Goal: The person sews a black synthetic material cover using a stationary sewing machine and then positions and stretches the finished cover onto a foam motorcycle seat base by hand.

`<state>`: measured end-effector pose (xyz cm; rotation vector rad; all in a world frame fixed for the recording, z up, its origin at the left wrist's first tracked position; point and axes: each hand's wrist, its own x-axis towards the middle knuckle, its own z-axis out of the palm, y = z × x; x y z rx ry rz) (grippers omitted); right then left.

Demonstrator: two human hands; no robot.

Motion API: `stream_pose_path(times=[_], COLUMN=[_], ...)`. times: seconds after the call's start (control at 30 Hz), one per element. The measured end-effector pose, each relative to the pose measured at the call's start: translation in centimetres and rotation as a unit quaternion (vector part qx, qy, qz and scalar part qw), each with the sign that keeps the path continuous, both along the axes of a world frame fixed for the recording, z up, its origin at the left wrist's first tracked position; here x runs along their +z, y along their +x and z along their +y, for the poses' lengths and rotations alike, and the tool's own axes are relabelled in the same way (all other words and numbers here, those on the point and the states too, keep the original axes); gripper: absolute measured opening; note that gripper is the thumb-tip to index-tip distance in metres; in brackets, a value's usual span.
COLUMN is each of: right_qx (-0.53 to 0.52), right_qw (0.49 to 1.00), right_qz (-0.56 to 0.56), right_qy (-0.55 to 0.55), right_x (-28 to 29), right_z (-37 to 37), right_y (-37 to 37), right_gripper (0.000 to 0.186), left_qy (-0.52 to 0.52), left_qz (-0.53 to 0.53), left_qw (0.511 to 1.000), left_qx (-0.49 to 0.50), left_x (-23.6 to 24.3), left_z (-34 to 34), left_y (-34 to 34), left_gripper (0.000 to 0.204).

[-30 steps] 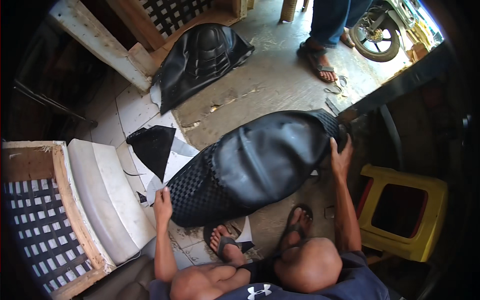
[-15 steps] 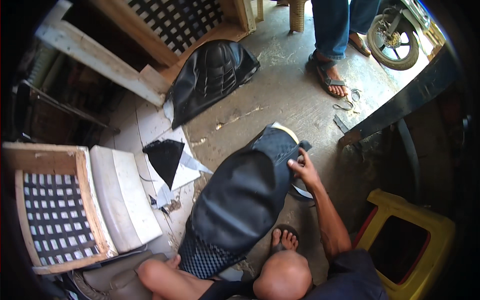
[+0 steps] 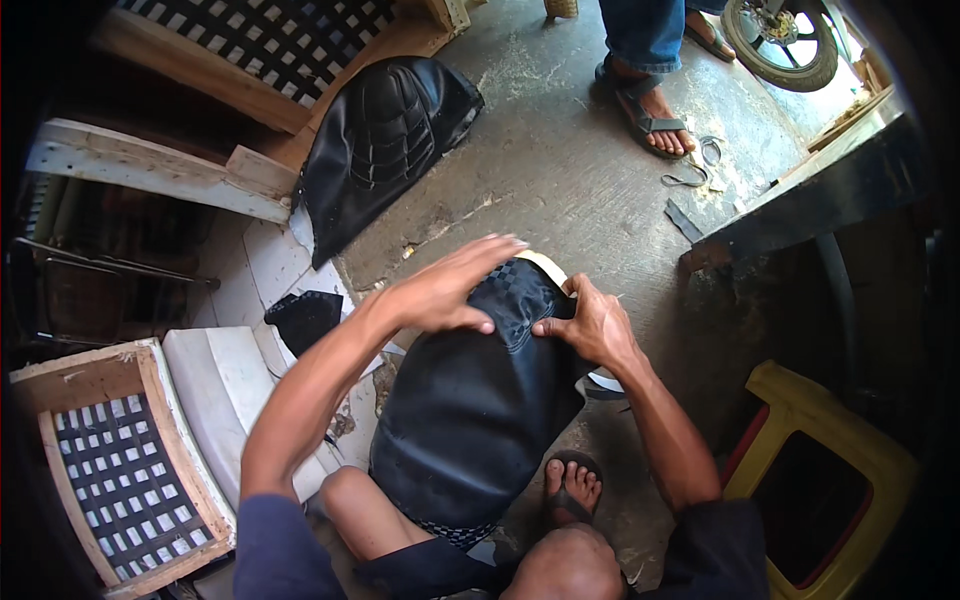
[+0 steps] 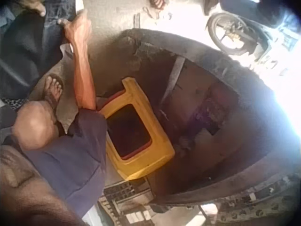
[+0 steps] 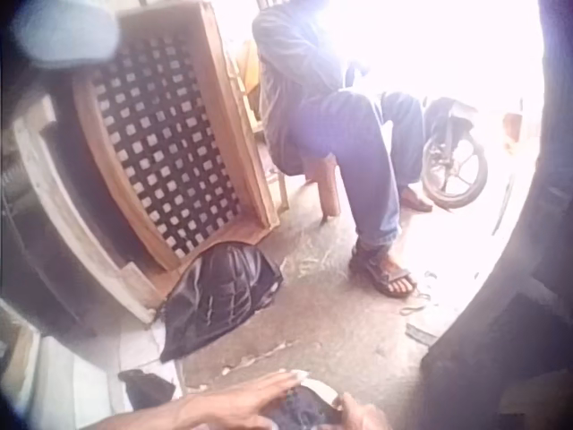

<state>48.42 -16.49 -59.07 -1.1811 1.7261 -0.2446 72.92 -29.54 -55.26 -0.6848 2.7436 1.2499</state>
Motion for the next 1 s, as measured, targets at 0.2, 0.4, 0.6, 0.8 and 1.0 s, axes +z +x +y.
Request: stream_pose_path(times=[0.2, 0.4, 0.6, 0.8, 1.0], right_qx=[-0.033, -0.117, 0.062, -0.133, -0.082], right_qw=[0.948, 0.916, 0.978, 0.954, 0.955], right_qz=[-0.139, -0.324, -0.071, -0.100, -0.088], right_qy=[-0.284, -0.203, -0.189, -0.248, -0.272], right_x=[-0.7, 0.2, 2.8, -1.5, -2.0], right_z=[2.8, 4.5, 5.0, 4.9, 4.2], right_y=[1.0, 4.5, 3.9, 4.7, 5.2], right_gripper=[0.033, 0.031, 0.042, 0.032, 0.036], left_qy=[0.001, 0.111, -0.108, 0.106, 0.035], left_qz=[-0.090, -0.328, -0.171, -0.121, -0.127], left_qw=[0.980, 0.929, 0.967, 0.982, 0.986], left_qx=[-0.178, -0.129, -0.152, 0.096, 0.103], left_x=[1.3, 8.0, 5.9, 2.7, -1.1], left_z=[-1.5, -0.4, 0.1, 1.9, 2.4], left_y=[-4.0, -3.3, 0.4, -0.2, 0.9], left_gripper=[0.061, 0.048, 0.029, 0.035, 0.044])
